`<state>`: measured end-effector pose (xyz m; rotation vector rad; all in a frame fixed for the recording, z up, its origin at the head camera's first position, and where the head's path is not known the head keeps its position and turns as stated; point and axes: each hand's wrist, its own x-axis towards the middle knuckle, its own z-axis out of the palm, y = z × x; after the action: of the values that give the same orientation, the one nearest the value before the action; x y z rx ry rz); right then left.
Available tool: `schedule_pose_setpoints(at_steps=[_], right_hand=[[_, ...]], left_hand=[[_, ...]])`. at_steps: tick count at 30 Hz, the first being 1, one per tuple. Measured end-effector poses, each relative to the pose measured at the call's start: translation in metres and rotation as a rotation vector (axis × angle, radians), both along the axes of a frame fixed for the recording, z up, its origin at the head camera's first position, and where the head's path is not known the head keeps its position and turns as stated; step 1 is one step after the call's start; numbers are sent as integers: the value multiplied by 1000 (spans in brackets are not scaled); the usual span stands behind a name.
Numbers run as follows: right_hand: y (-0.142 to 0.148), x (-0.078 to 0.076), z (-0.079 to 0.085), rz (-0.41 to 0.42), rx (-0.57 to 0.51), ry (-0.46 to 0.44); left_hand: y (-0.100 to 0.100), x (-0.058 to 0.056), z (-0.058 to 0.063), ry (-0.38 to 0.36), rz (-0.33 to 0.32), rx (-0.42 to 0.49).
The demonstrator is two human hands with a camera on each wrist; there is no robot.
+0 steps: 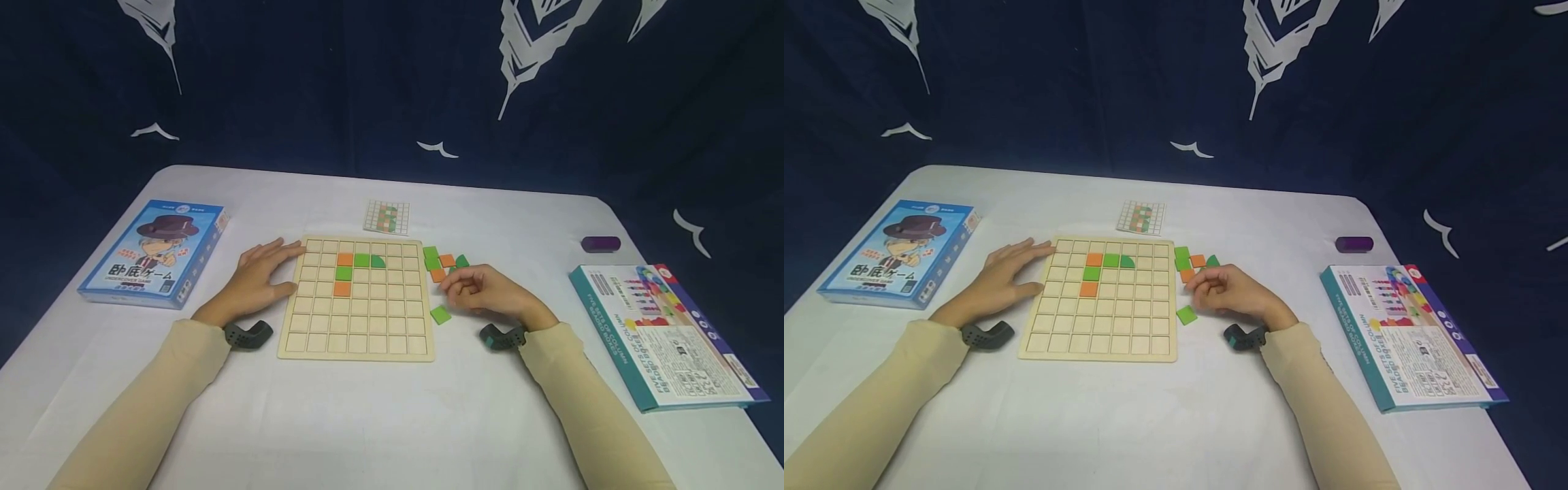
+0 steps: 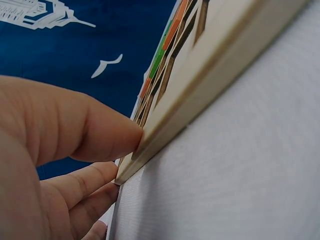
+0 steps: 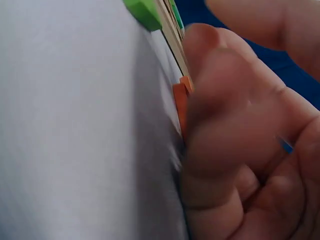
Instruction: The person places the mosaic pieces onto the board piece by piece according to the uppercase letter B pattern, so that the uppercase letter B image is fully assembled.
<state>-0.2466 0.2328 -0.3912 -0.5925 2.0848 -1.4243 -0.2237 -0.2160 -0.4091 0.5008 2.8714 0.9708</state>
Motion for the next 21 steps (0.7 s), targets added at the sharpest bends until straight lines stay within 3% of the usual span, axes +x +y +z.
schedule_pose_setpoints(at_steps=[12, 21], right_hand=[[0, 1, 5, 99, 132, 84], [-2, 3, 6, 136, 162, 145]], left_hand=[[-1, 0, -1, -2, 2, 1], [1, 1, 2, 13, -5, 3]])
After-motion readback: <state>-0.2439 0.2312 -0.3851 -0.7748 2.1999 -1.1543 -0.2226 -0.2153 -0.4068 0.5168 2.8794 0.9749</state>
